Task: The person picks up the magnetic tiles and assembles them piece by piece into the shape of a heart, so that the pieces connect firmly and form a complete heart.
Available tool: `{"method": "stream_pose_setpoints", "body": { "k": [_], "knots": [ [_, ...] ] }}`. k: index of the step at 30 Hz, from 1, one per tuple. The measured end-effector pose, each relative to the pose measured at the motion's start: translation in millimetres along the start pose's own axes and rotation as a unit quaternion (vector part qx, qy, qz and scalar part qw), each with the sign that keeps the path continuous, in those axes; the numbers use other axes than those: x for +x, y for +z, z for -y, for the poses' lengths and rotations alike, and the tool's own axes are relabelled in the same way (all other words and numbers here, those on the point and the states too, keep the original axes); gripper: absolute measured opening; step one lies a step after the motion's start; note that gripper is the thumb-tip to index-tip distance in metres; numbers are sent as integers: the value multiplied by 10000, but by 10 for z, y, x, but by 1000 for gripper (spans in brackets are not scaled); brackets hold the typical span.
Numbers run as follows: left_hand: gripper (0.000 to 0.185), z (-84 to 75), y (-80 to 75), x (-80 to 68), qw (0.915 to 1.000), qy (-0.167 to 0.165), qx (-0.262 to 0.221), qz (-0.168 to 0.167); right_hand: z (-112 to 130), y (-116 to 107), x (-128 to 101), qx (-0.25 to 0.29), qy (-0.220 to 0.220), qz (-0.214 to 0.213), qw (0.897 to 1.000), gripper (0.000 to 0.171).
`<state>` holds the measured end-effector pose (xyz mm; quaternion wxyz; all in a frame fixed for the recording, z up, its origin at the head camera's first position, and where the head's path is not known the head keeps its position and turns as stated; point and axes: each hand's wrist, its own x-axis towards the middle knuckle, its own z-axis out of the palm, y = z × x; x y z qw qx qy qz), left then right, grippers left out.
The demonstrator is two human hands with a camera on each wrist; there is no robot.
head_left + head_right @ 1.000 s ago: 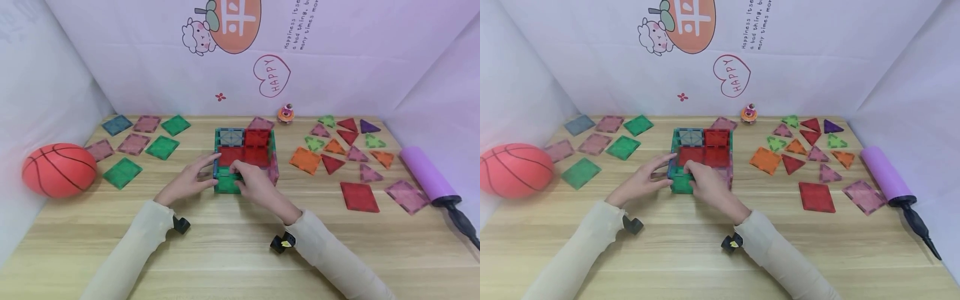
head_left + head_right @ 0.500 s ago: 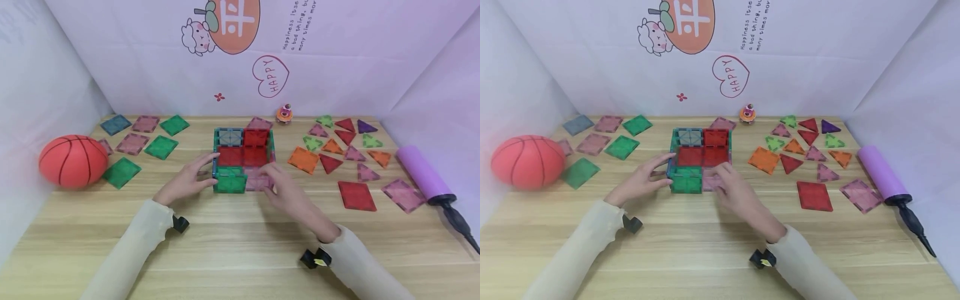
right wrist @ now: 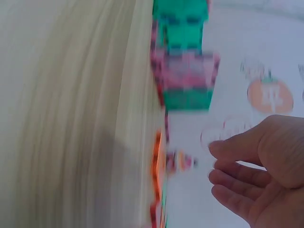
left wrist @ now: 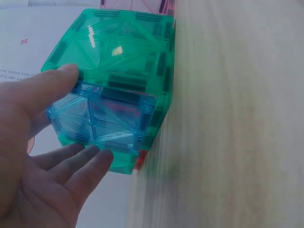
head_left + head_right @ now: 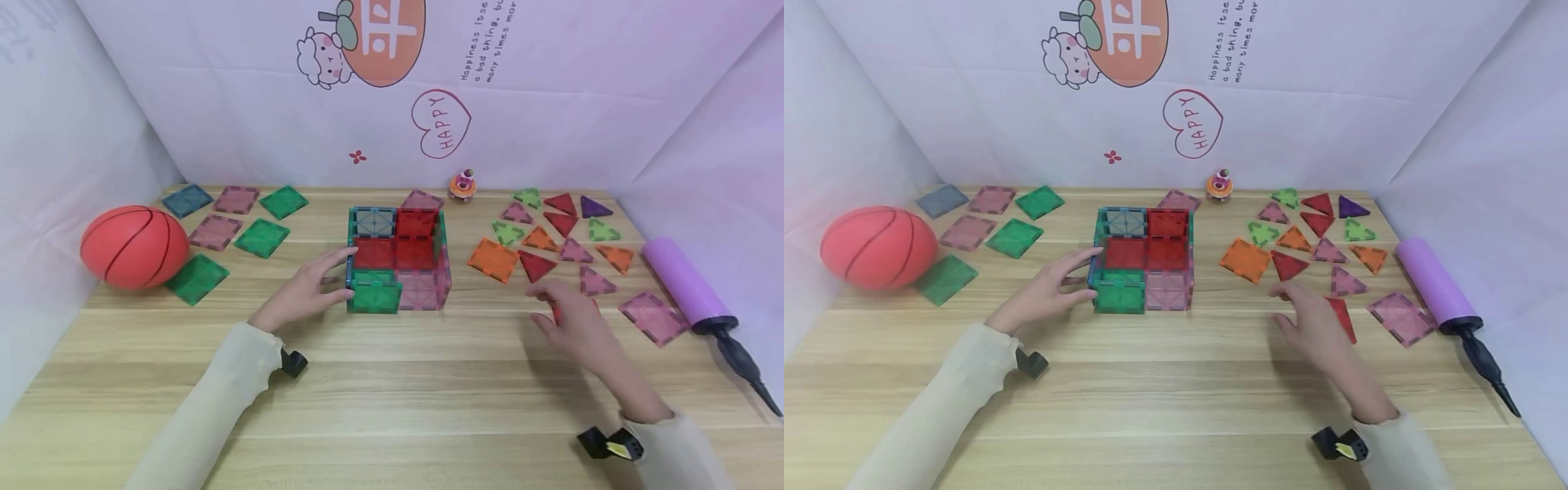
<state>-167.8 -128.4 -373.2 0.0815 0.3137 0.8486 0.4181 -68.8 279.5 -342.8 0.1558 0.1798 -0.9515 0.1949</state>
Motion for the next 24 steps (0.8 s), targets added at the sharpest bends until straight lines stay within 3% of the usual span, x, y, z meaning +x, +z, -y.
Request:
{"method": "stream_pose_setpoints", "body": {
  "k": [5,11,15,24],
  "knots": [
    [68,6,-6,13,10000,73,49,7,-368,-163,-140,-99,599,768,9952,47],
    [69,-1,-14,20,10000,51,83,2,-674,-271,-231,10,1092,1922,9753,70],
    [69,-6,-8,8,9999,33,96,-11,-746,-235,-245,-151,1225,2244,9666,74],
    [68,-14,-1,-9,10000,12,66,-9,-885,-194,-177,-214,1238,2484,9605,75]
  ]
}}
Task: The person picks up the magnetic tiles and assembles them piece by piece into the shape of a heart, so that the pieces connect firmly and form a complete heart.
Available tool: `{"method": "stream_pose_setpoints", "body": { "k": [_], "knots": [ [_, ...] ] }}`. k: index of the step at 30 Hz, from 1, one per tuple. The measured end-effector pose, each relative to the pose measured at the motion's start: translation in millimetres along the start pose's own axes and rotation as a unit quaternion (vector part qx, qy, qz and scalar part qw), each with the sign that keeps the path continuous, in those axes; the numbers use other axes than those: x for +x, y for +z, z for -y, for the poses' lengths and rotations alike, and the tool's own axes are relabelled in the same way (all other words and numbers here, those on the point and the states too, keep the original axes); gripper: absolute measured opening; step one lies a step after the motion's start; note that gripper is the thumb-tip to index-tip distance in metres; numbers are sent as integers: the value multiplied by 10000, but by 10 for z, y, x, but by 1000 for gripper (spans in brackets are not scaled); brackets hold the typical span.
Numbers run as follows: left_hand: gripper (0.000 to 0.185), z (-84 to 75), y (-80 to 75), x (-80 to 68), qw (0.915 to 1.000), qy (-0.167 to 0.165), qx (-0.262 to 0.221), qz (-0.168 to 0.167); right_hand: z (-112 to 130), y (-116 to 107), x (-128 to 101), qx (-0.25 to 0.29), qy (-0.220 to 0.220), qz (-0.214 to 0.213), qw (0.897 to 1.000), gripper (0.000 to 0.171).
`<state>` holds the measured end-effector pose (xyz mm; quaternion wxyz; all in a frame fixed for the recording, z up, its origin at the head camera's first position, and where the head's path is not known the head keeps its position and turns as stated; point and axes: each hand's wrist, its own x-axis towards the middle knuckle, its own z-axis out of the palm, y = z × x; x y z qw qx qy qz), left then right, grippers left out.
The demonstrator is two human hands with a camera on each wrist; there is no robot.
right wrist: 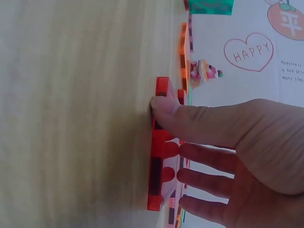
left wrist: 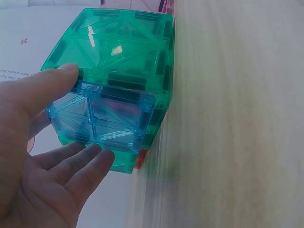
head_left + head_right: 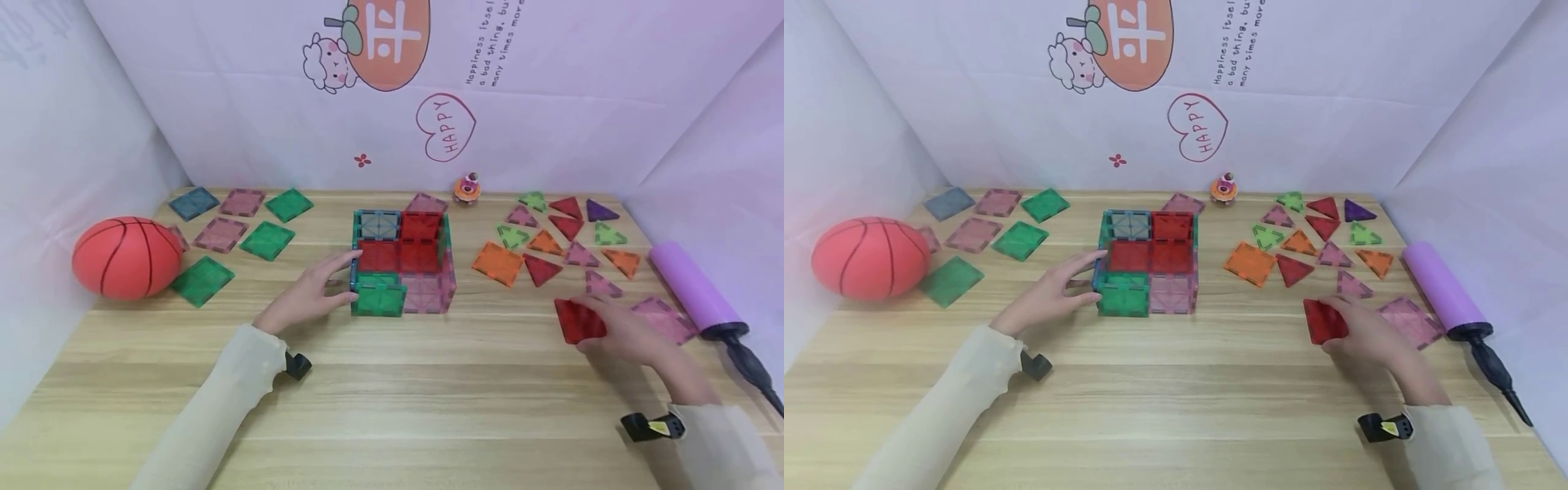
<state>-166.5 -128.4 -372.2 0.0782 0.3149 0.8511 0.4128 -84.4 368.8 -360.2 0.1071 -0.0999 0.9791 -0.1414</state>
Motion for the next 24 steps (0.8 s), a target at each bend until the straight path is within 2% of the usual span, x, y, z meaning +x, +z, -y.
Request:
{"method": "stream_pose_setpoints", "body": {
  "k": [7,13,15,19,21,24],
  "knots": [
    [69,14,10,-5,10000,-33,35,-19,42,-35,53,-61,252,358,9990,86],
    [70,6,2,1,10000,-16,96,4,213,66,44,453,29,62,9990,88],
    [70,3,-3,1,9999,-29,108,1,298,81,43,554,-42,-89,9984,84],
    [70,-10,-12,1,9999,-80,120,5,497,69,56,625,-537,-536,9952,59],
    [70,-17,-12,2,9999,-96,127,15,600,62,67,595,-960,-836,9901,46],
    [70,-22,-7,5,9999,-97,136,26,757,58,80,492,-1538,-1186,9797,39]
  ]
}}
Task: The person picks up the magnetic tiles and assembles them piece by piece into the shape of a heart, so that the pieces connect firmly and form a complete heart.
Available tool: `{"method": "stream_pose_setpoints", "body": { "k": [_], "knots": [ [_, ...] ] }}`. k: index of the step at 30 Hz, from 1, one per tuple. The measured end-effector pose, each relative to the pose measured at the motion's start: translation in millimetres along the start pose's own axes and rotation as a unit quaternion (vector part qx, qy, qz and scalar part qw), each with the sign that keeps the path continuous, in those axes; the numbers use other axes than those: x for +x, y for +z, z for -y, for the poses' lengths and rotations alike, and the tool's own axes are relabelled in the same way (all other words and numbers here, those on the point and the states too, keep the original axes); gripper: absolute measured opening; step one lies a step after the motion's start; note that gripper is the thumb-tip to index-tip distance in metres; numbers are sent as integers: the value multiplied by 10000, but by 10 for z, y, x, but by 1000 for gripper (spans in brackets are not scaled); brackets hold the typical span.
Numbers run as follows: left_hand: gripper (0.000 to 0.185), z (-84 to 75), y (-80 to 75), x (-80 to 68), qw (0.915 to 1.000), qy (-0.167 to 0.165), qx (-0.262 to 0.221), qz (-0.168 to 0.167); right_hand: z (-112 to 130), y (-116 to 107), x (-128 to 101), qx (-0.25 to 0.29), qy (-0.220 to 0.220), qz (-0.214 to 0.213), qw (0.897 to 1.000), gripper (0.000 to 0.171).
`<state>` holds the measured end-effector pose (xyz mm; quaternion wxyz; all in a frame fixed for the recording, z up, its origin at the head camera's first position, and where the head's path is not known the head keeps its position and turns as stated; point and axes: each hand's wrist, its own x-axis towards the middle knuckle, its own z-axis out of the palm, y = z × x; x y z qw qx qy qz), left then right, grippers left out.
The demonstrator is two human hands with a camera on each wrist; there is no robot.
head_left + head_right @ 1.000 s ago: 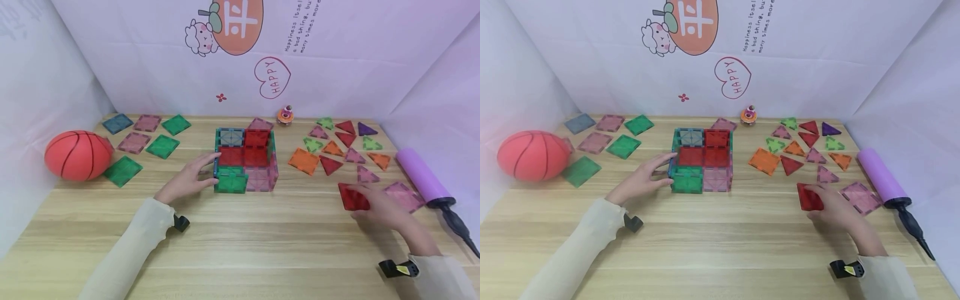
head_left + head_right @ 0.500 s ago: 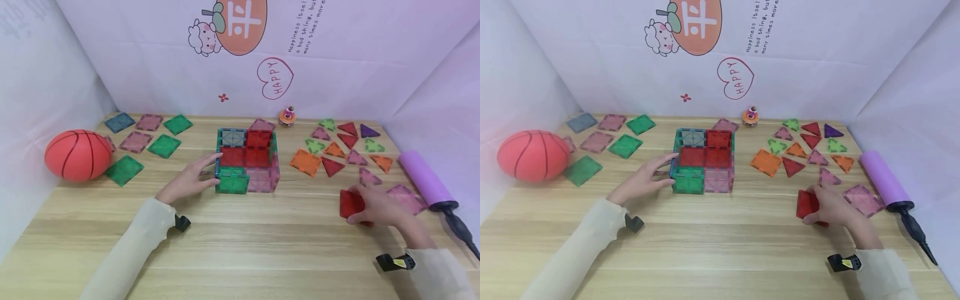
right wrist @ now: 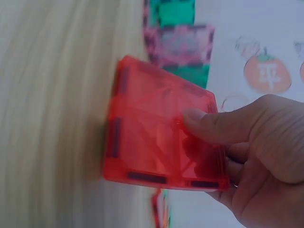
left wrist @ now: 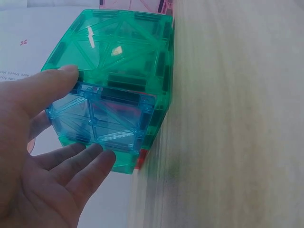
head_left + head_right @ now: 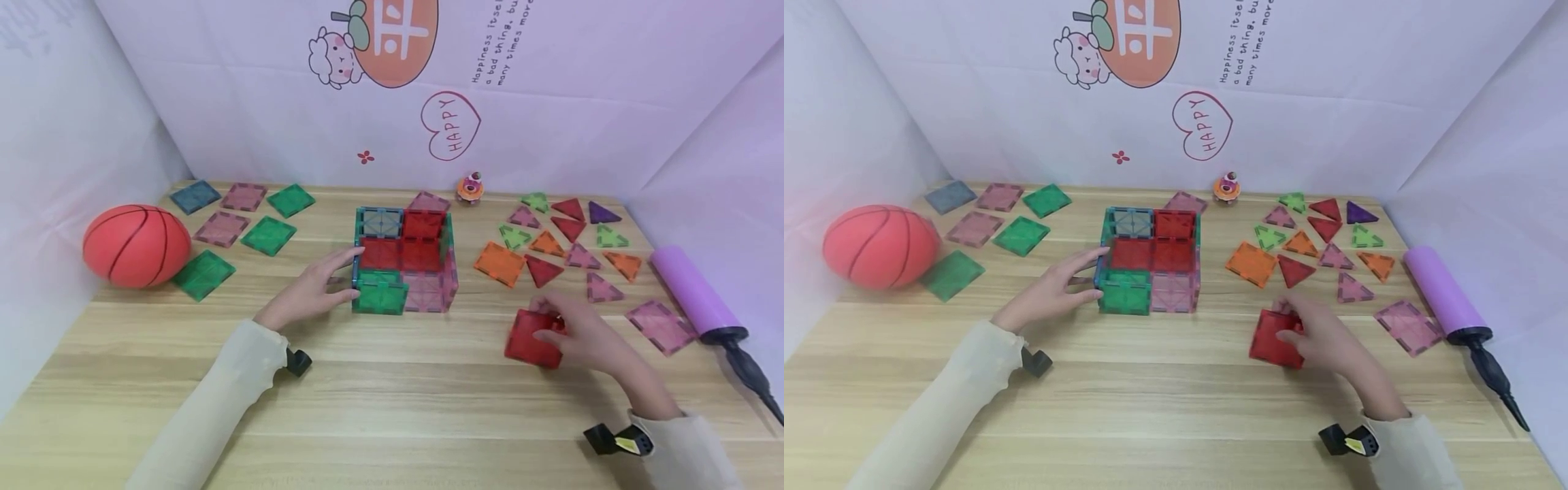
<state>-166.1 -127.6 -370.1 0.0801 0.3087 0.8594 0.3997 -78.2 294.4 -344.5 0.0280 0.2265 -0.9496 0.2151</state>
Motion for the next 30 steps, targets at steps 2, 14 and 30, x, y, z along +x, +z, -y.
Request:
{"method": "stream_pose_setpoints", "body": {
  "k": [2,14,30],
  "knots": [
    [70,-5,-1,2,10000,4,5,-2,99,17,47,-111,-327,-161,9993,37],
    [70,13,4,-1,10000,50,-44,-5,782,112,459,201,-740,-53,9970,28],
    [64,0,-18,-6,9978,188,601,-207,1099,591,1093,-741,-821,-246,9936,26]
  ]
}}
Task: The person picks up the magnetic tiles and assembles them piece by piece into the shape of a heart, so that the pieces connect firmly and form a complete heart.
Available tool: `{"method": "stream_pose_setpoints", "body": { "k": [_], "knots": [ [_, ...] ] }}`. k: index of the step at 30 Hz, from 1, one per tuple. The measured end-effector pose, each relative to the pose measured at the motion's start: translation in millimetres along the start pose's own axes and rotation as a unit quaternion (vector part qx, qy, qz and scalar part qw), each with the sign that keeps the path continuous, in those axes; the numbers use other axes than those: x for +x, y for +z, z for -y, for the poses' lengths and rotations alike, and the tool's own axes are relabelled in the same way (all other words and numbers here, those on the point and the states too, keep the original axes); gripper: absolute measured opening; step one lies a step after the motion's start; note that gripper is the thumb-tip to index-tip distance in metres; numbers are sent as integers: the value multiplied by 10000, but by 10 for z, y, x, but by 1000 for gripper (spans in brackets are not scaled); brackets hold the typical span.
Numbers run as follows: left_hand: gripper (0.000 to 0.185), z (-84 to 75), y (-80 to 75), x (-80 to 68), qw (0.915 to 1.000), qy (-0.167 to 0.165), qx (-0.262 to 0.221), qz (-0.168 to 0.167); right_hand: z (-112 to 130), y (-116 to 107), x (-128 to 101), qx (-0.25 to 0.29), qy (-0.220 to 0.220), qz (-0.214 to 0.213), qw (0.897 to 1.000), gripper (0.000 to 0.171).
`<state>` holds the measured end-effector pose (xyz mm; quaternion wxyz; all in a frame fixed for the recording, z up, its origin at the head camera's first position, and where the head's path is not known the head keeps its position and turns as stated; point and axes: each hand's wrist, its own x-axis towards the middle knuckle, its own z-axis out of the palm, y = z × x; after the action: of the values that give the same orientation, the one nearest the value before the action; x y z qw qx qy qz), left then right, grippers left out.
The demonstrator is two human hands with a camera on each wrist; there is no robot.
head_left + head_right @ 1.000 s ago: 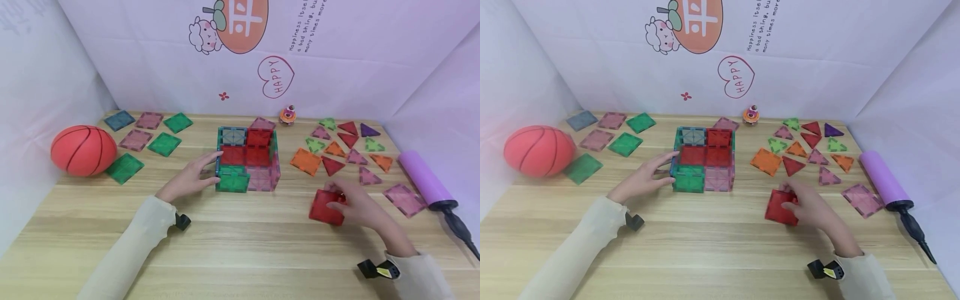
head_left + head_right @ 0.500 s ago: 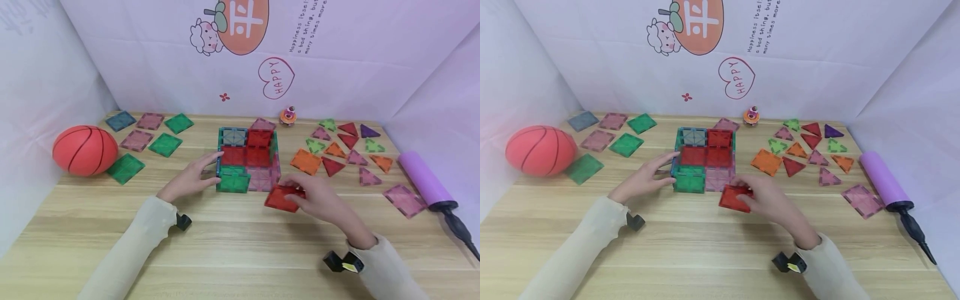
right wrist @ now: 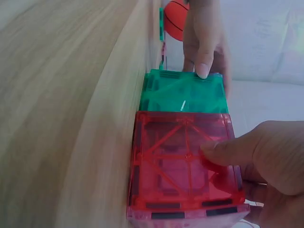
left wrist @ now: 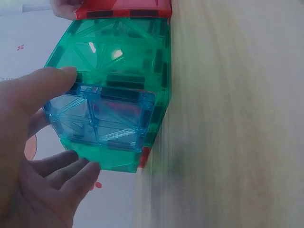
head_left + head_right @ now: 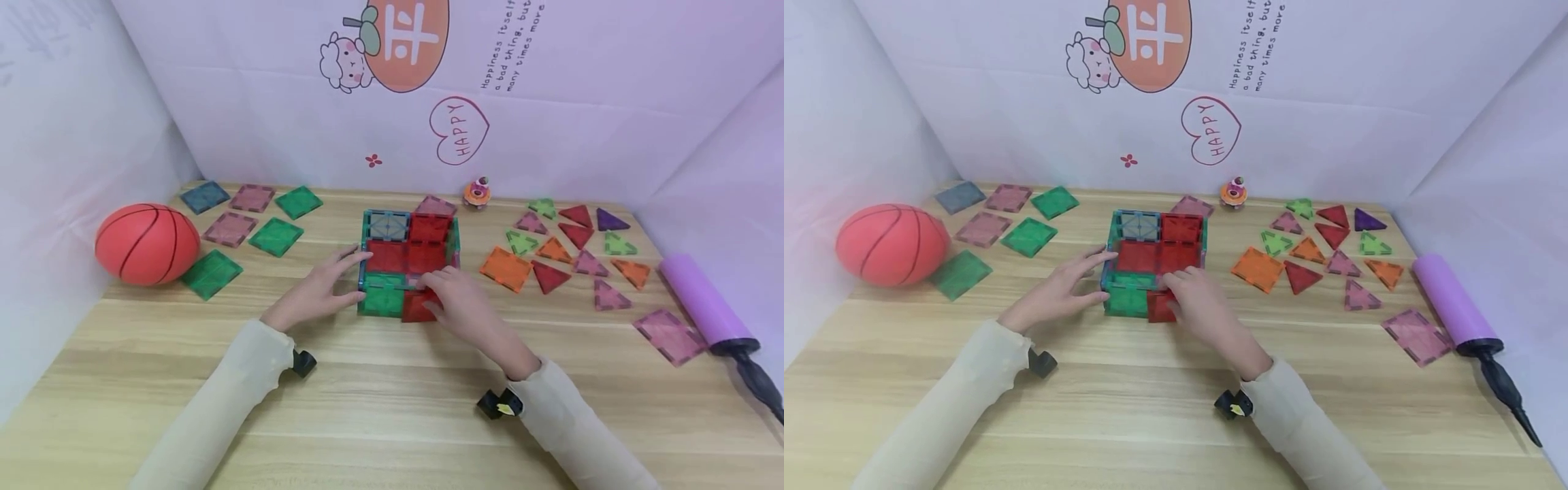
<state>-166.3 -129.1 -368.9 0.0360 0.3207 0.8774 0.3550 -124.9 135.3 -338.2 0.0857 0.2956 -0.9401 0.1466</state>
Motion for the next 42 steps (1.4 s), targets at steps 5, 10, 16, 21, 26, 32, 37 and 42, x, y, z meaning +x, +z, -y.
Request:
{"method": "stream_pose_setpoints", "body": {
  "k": [5,10,16,21,26,32,37,42],
  "knots": [
    [44,-69,39,34,9975,446,390,-375,-36,2,-17,130,86,-11,9999,24],
    [21,-113,106,69,9923,845,585,-685,-78,-14,-27,371,130,89,9992,21],
    [19,-83,135,33,9899,830,230,-1123,-111,-44,-17,478,311,130,9983,21],
    [19,-72,122,22,9890,910,165,-1151,-138,-63,-5,233,356,145,9990,21],
    [26,-89,120,22,9902,893,277,-1034,-148,-54,-10,139,265,156,9994,22],
    [45,-87,126,32,9917,809,374,-930,-204,-49,-39,622,272,75,9977,20],
    [66,-67,123,31,9966,315,228,-725,-315,-98,-31,1294,-2,-506,9903,10],
    [77,-44,111,25,9991,-169,3,-381,-632,-214,149,1614,421,-991,9810,9]
  ]
}}
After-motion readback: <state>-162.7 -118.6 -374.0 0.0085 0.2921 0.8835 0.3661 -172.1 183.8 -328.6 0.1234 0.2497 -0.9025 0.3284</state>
